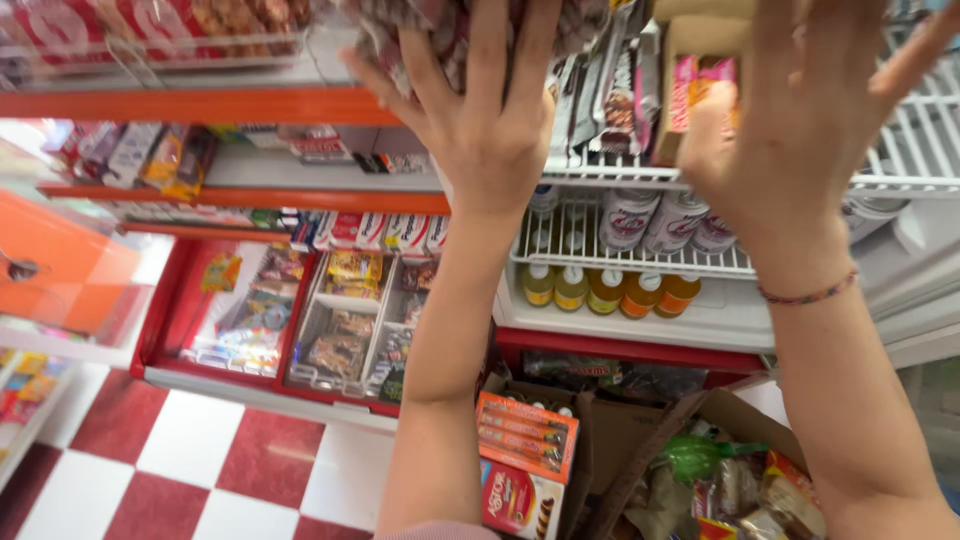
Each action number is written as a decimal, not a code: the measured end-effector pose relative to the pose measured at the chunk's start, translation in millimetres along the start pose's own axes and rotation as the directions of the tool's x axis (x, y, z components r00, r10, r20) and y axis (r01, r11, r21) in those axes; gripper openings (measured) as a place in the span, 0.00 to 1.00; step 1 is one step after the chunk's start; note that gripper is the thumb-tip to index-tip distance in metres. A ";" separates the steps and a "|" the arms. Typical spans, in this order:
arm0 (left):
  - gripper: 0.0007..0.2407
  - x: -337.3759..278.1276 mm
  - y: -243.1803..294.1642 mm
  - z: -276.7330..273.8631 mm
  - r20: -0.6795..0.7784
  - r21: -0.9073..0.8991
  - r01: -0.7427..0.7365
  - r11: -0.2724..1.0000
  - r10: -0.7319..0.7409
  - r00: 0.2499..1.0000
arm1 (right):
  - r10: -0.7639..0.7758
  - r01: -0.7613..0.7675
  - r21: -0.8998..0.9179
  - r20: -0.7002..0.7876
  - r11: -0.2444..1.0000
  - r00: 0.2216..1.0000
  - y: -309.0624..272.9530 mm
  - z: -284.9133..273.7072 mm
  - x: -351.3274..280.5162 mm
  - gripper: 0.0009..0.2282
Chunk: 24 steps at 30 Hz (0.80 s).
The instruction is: The person wipes the refrigerator shelves with a cloth and then scans individual snack items from a cardboard box using a handheld scanner.
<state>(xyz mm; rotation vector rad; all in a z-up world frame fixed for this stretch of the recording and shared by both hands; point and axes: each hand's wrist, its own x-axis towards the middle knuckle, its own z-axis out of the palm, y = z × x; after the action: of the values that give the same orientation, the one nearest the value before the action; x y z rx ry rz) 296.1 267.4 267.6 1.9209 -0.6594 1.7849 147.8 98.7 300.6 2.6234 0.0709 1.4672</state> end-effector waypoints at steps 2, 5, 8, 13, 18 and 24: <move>0.24 -11.1 -8.5 1.0 -0.015 -0.073 0.023 0.997 -0.024 1.000 | 0.066 -0.060 -0.090 0.066 0.994 0.996 5.9 -1.1 -11.5 0.31; 0.23 -50.3 -14.9 4.4 -0.042 -0.202 0.088 0.975 -0.098 0.994 | 0.178 -0.185 0.045 0.115 0.982 0.977 15.9 5.4 -40.9 0.25; 0.20 -122.0 -17.8 3.9 -0.042 -0.239 0.079 0.968 -0.091 0.995 | 0.114 -0.115 0.097 0.016 0.989 0.993 20.0 13.0 -76.8 0.23; 0.18 -237.7 -19.0 -17.5 0.142 -0.263 0.240 0.934 -0.209 0.968 | 0.152 -0.137 0.242 -0.043 0.961 0.988 7.4 18.6 -125.4 0.22; 0.18 -208.6 -17.8 -14.4 0.145 -0.240 0.209 0.948 -0.178 0.973 | 0.183 -0.126 0.253 -0.215 0.959 0.959 -14.9 77.2 -164.9 0.22; 0.21 -203.8 -35.3 -5.5 0.143 -0.296 0.123 0.947 -0.083 0.986 | 0.328 -0.341 0.333 0.095 0.879 0.940 -68.7 99.0 -212.9 0.23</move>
<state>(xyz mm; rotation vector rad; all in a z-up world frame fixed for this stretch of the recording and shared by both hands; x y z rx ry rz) 301.8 309.0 65.1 1.8321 -0.8103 1.4108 122.1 134.7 59.9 3.0704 -0.1534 1.6401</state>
